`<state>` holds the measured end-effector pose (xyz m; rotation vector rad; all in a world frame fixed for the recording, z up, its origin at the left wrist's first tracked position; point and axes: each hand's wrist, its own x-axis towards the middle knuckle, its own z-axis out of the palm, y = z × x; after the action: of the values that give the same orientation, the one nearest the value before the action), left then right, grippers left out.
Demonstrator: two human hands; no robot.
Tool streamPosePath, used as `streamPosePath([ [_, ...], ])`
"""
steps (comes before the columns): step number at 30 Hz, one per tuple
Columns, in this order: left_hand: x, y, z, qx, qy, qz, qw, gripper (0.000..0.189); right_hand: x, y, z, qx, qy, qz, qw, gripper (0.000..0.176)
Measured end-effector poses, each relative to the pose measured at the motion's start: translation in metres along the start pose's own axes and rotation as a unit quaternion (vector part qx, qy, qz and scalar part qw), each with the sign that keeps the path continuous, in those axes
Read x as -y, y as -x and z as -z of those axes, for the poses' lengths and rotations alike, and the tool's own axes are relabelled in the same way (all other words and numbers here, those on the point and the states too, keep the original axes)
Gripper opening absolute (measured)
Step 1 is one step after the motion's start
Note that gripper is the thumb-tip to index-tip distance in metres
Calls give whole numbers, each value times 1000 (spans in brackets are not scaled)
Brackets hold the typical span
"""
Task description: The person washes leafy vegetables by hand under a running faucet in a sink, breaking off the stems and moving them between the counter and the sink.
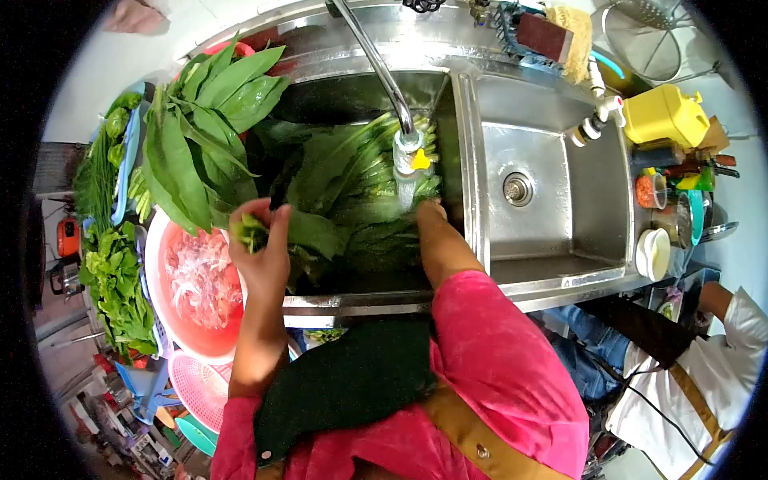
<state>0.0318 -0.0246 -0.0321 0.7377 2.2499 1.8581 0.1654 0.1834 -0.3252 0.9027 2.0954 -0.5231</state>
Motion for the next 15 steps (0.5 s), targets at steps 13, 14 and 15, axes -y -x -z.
streamPosePath([
  [13,87,6,-62,281,-179,65,941,19,8,143,110,-30,-180,152,971,18],
  [14,86,7,-74,364,-138,96,916,23,-2,149,102,-107,-244,210,941,14],
  [15,88,9,-85,444,-97,126,882,27,-6,164,108,-77,-324,218,917,12],
])
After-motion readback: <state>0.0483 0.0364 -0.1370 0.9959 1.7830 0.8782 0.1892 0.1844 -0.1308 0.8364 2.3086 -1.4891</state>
